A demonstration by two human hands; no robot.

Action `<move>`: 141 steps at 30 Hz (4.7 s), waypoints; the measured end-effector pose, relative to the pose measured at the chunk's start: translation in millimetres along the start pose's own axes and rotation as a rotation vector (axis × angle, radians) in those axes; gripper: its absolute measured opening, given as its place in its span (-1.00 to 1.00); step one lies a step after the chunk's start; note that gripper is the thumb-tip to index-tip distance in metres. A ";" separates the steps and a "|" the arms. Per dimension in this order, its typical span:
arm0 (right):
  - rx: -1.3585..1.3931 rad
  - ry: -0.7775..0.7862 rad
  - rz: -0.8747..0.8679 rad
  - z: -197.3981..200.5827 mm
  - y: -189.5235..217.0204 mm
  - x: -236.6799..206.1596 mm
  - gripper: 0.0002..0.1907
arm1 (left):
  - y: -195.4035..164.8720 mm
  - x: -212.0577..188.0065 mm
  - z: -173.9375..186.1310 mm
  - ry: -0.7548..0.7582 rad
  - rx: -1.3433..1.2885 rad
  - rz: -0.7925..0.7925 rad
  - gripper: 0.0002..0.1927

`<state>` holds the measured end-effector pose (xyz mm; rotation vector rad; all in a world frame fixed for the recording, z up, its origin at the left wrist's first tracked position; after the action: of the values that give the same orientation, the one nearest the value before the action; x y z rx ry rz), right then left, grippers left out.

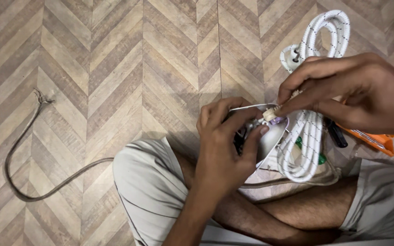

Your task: The person sits on the floor and services an electric clothes iron. They unscrew the back cover with a screwdriver, open the housing to reach the cord connection, reattach the power cord, then screw the cover back on and coil the cord by hand.

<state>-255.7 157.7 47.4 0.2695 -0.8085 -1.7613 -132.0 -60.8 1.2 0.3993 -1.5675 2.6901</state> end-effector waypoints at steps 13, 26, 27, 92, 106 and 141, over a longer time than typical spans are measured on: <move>-0.122 0.048 -0.142 -8.8 4.0 5.9 -0.73 | 6.3 0.5 13.4 0.019 -0.029 -0.004 -0.73; -0.009 0.140 -0.115 2.0 -19.3 -2.8 -0.70 | 3.9 -0.8 10.7 0.021 -0.039 -0.024 -0.70; -0.007 0.142 -0.117 3.1 -20.9 -1.6 -0.67 | 3.9 -0.5 10.4 0.017 -0.034 -0.026 -0.71; -0.694 0.235 -0.160 -25.1 16.8 36.6 -0.68 | 11.3 6.5 19.6 0.045 0.031 0.078 -0.72; -0.824 0.403 -0.236 -19.4 23.7 54.9 -0.61 | 9.0 6.2 19.5 0.007 0.017 0.074 -0.72; -0.456 0.254 -0.040 -16.2 -6.5 26.3 -0.68 | 4.5 1.2 16.5 0.000 0.025 0.034 -0.70</move>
<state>-260.8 128.5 36.9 0.1971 -0.2101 -1.8485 -130.2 -77.4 5.3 0.3771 -1.5556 2.7375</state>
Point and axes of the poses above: each hand's wrist, its own x-axis towards the middle knuckle, its own z-axis out of the back of the hand, y = z × x, the point moved 1 cm from there along x, towards the middle knuckle, and after that the axes turned 7 degrees about z, right-handed, at the moved point
